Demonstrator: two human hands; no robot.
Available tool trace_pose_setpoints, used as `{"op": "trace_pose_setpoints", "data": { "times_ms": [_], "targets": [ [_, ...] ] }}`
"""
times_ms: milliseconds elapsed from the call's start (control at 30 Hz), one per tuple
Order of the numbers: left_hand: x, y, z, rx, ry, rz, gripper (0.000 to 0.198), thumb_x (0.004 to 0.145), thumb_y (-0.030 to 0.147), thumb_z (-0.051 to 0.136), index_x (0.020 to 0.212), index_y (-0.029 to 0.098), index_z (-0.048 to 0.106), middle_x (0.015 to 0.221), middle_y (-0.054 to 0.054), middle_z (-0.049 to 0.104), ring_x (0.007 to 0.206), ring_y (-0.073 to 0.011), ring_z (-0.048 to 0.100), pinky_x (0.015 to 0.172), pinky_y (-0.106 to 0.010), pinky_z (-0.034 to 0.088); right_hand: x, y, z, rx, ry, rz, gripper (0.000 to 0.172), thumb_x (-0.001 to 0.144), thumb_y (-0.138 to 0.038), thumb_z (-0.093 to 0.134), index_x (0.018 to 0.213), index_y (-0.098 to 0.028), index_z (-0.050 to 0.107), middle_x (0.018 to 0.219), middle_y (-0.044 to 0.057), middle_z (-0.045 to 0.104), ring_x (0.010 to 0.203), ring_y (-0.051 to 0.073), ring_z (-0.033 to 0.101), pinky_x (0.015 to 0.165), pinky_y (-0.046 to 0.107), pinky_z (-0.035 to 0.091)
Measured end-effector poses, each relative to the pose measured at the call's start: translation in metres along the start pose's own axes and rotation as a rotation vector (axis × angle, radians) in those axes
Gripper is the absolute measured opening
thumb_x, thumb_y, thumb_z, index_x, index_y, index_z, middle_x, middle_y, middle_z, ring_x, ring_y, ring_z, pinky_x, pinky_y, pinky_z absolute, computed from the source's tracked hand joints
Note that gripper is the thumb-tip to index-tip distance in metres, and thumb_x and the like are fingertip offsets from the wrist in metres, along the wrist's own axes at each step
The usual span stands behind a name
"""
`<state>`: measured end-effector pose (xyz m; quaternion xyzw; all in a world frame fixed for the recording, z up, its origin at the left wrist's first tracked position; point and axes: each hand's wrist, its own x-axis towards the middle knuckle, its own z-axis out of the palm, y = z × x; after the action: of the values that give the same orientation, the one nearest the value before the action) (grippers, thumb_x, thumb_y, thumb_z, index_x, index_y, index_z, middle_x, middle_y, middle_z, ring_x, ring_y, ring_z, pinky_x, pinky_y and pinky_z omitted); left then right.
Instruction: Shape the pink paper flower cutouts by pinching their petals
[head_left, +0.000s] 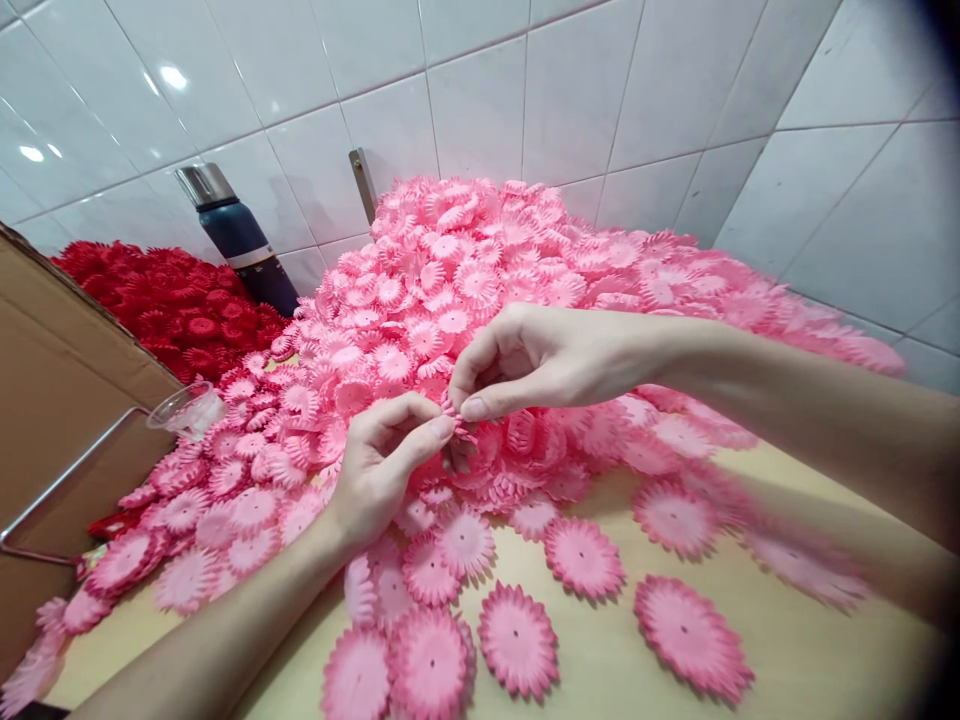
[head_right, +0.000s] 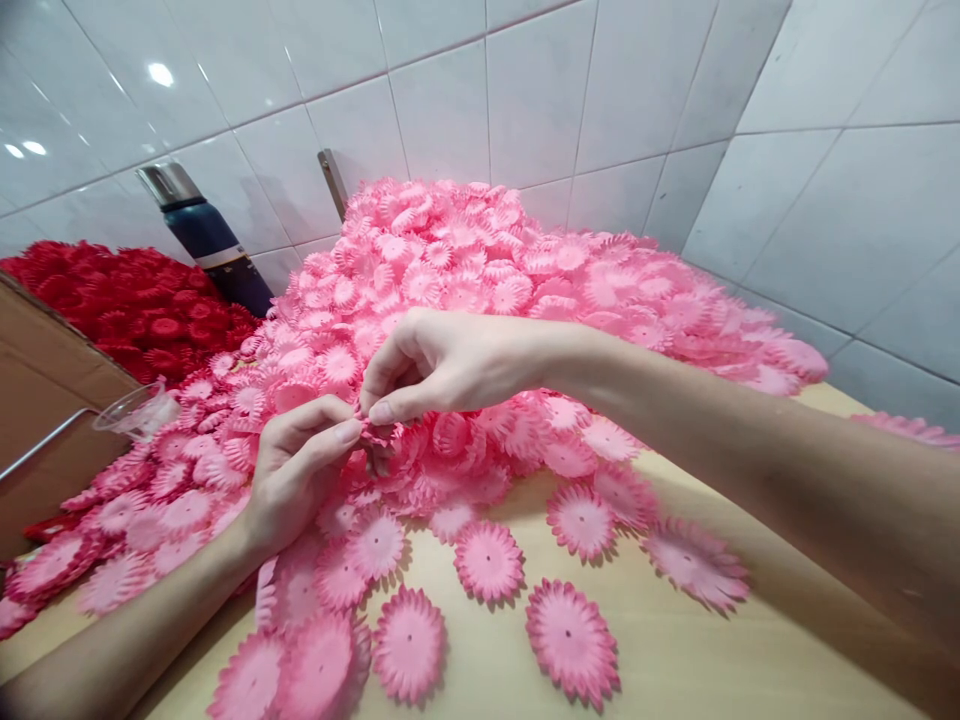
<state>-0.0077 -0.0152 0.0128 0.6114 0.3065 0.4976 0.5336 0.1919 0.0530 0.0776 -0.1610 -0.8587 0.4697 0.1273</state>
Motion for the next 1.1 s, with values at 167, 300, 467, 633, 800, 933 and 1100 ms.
{"op": "trace_pose_setpoints", "data": {
  "times_ms": [167, 300, 467, 633, 800, 933, 1100],
  "targets": [
    [0.000, -0.001, -0.001, -0.013, -0.001, -0.002, 0.015, 0.087, 0.022, 0.065, 0.076, 0.015, 0.070, 0.069, -0.003, 0.072, 0.062, -0.0135, 0.066, 0.062, -0.025, 0.055, 0.001, -0.001, 0.002, -0.037, 0.006, -0.019, 0.020, 0.089, -0.024, 0.060, 0.089, -0.007, 0.071, 0.072, 0.003, 0.062, 0.060, 0.008, 0.049, 0.052, 0.021, 0.039],
    [0.000, -0.002, -0.002, -0.021, 0.003, -0.006, 0.014, 0.087, 0.022, 0.065, 0.076, 0.015, 0.070, 0.071, -0.003, 0.072, 0.062, -0.0142, 0.066, 0.063, -0.026, 0.055, 0.001, -0.002, 0.004, -0.084, 0.031, -0.021, 0.018, 0.089, -0.023, 0.058, 0.088, -0.009, 0.068, 0.069, 0.001, 0.056, 0.059, 0.007, 0.047, 0.049, 0.021, 0.035],
    [0.000, -0.004, -0.004, -0.027, -0.007, -0.009, 0.014, 0.089, 0.021, 0.062, 0.077, 0.016, 0.070, 0.072, -0.002, 0.073, 0.063, -0.0140, 0.066, 0.063, -0.025, 0.054, 0.000, -0.009, 0.008, -0.182, 0.046, 0.047, 0.011, 0.087, -0.016, 0.056, 0.081, -0.011, 0.063, 0.067, -0.001, 0.052, 0.056, 0.006, 0.041, 0.047, 0.020, 0.032],
    [0.000, -0.004, -0.004, -0.038, -0.013, 0.011, 0.016, 0.090, 0.019, 0.061, 0.077, 0.017, 0.070, 0.072, -0.001, 0.073, 0.064, -0.0137, 0.067, 0.064, -0.025, 0.054, -0.001, -0.016, 0.010, -0.222, 0.066, 0.074, 0.011, 0.087, -0.013, 0.053, 0.078, -0.013, 0.059, 0.066, -0.003, 0.050, 0.053, 0.005, 0.038, 0.045, 0.019, 0.030],
    [0.000, -0.004, -0.005, -0.074, -0.019, 0.029, 0.017, 0.091, 0.021, 0.059, 0.078, 0.016, 0.069, 0.073, -0.002, 0.072, 0.065, -0.0148, 0.067, 0.062, -0.026, 0.055, 0.000, -0.010, 0.007, -0.120, 0.036, 0.021, 0.014, 0.090, -0.017, 0.054, 0.078, -0.012, 0.058, 0.068, -0.002, 0.050, 0.056, 0.005, 0.039, 0.049, 0.020, 0.032],
    [0.003, -0.004, -0.005, -0.044, 0.008, 0.005, 0.015, 0.091, 0.028, 0.061, 0.084, 0.015, 0.065, 0.073, -0.002, 0.072, 0.064, -0.0133, 0.066, 0.064, -0.025, 0.054, 0.002, -0.005, 0.007, -0.072, 0.133, 0.060, 0.023, 0.093, -0.030, 0.054, 0.080, -0.012, 0.062, 0.073, 0.000, 0.054, 0.061, 0.007, 0.046, 0.052, 0.021, 0.035],
    [0.006, -0.005, -0.001, -0.020, 0.033, -0.021, 0.016, 0.090, 0.027, 0.063, 0.080, 0.015, 0.060, 0.069, -0.001, 0.070, 0.061, -0.0122, 0.065, 0.061, -0.024, 0.053, 0.001, -0.008, 0.011, -0.186, 0.201, 0.056, 0.018, 0.089, -0.030, 0.059, 0.092, -0.014, 0.067, 0.084, 0.003, 0.065, 0.069, 0.010, 0.056, 0.057, 0.023, 0.043]
  ]
}}
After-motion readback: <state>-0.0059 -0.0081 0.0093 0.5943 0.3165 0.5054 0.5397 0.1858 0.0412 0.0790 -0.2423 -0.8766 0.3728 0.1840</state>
